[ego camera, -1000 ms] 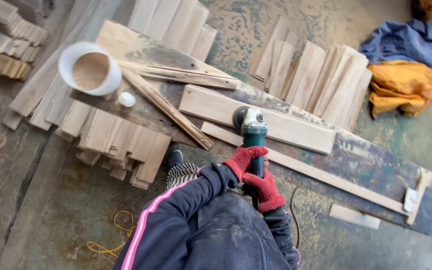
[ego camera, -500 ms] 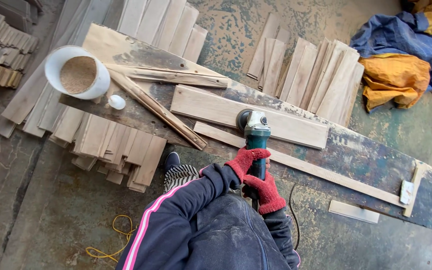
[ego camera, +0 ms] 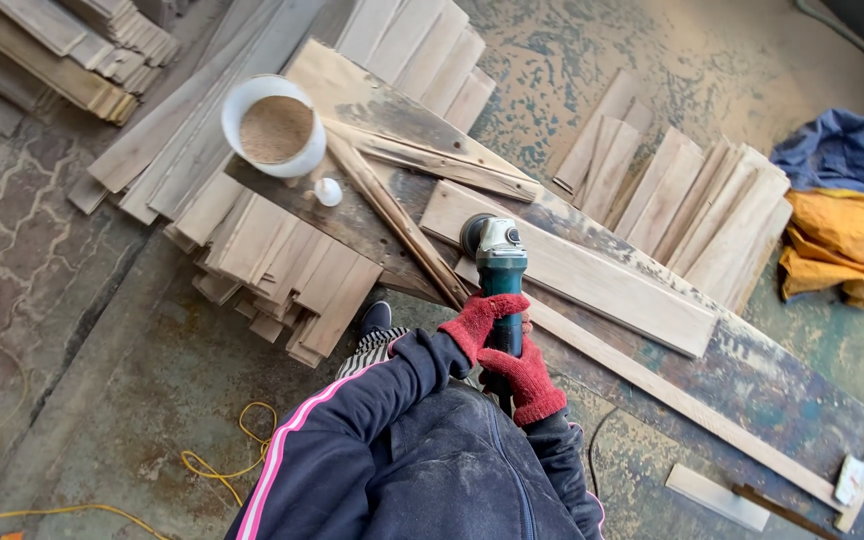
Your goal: Sanding wooden planks using an angle grinder with a sanding disc attachment.
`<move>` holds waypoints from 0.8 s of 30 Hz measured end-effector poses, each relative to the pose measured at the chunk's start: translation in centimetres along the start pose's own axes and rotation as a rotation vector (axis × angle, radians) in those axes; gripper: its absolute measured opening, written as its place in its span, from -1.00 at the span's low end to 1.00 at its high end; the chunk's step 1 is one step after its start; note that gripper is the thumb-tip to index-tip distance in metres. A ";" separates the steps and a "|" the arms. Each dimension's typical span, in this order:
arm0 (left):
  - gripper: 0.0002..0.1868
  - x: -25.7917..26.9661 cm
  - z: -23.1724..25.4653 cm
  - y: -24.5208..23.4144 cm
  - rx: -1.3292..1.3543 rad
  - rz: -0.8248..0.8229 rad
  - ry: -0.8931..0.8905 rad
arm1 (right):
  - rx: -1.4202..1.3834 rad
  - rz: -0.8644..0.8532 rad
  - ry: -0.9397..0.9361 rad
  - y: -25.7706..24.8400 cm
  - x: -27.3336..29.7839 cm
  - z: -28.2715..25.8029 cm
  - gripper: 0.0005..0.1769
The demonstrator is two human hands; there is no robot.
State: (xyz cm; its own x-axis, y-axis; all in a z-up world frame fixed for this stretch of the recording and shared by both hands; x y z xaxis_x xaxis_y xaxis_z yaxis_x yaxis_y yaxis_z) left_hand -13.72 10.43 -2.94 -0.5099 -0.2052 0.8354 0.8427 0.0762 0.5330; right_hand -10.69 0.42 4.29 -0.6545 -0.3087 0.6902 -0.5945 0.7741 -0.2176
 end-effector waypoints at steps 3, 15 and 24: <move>-0.47 -0.2 1.6 -1.2 0.038 0.013 0.026 | 0.039 -0.047 -0.037 2.2 -0.1 -0.7 -0.42; -0.44 2.0 4.9 -1.1 -0.029 0.078 0.124 | 0.058 -0.127 -0.060 4.0 -0.8 -1.6 -0.44; -0.44 -1.8 -3.7 5.0 -0.053 -0.034 -0.043 | -0.081 0.062 0.007 -4.4 -0.8 -1.2 -0.39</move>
State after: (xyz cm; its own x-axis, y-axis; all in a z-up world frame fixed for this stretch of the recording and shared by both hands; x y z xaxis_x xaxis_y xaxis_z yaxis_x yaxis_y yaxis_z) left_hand -7.96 7.52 -2.26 -0.5443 -0.1642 0.8227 0.8322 0.0177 0.5541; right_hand -6.99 -2.10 5.58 -0.6856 -0.2550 0.6819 -0.5128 0.8340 -0.2036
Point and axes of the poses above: each hand's wrist, its own x-axis away from the middle knuckle, its own y-axis out of the palm, z = x × y, the point moved 5 cm from there along -x, towards the middle knuckle, and after that the axes turned 10 degrees about z, right-handed, at the moved point
